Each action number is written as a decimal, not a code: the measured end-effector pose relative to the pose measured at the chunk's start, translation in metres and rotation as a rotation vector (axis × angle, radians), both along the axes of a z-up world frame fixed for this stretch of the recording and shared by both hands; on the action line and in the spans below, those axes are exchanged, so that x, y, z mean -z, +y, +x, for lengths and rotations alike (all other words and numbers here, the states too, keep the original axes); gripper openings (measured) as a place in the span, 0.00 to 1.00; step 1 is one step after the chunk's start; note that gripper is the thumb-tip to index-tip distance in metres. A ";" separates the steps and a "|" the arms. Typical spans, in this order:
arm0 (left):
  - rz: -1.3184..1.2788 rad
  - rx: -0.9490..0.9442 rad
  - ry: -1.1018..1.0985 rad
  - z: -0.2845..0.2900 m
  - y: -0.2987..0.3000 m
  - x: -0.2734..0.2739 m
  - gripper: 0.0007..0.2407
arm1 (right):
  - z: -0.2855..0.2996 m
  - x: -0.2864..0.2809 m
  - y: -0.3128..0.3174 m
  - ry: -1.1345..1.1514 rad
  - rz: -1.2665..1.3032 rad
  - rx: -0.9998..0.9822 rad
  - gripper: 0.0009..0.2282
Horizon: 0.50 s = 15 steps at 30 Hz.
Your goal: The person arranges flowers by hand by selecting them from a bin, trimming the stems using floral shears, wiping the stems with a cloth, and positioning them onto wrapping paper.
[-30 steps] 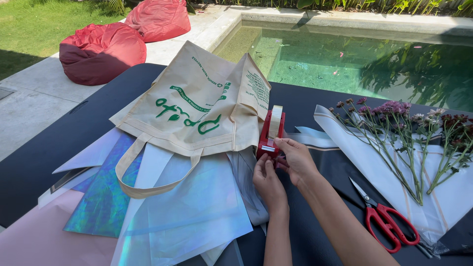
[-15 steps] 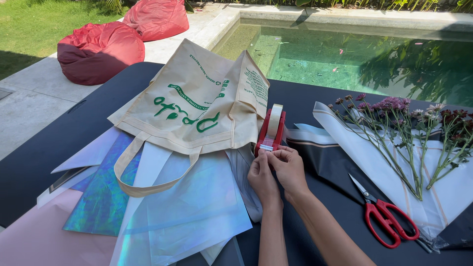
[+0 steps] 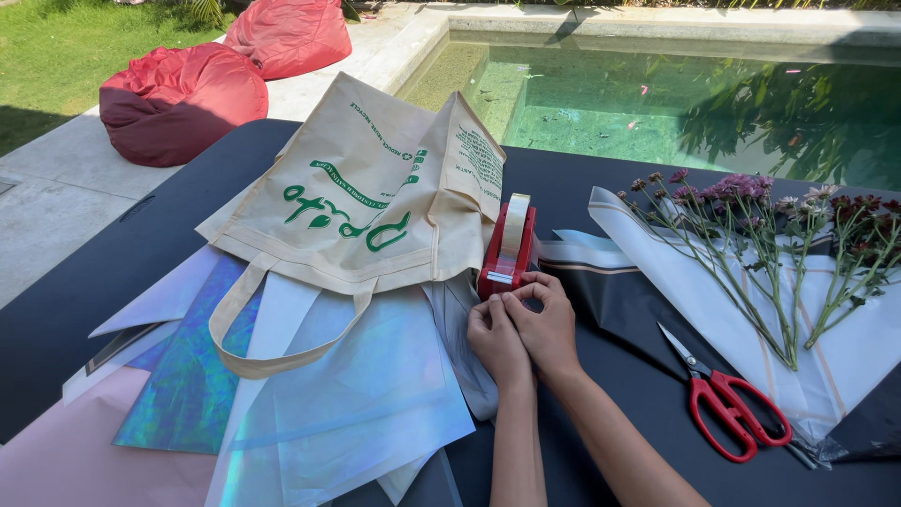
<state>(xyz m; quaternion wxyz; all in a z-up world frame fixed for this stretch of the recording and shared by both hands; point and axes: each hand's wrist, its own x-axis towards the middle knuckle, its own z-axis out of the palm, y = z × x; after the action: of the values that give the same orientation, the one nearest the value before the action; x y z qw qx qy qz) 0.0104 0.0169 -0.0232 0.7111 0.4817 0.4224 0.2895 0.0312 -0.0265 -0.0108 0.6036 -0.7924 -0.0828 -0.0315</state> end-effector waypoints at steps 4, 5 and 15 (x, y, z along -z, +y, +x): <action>-0.003 -0.017 0.046 -0.001 -0.005 0.002 0.07 | -0.004 -0.007 -0.003 0.013 -0.011 -0.011 0.03; 0.022 -0.028 0.056 -0.004 -0.008 0.000 0.07 | -0.009 -0.011 -0.005 0.039 0.009 -0.020 0.03; 0.397 -0.046 -0.086 -0.015 -0.036 -0.019 0.15 | -0.011 -0.030 -0.041 0.102 0.018 0.040 0.03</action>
<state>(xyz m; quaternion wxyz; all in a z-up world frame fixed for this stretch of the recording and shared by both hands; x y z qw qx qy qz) -0.0042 -0.0190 -0.0038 0.6126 0.5901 0.3373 0.4035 0.0201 -0.0678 0.0189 0.6134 -0.7889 -0.0357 -0.0039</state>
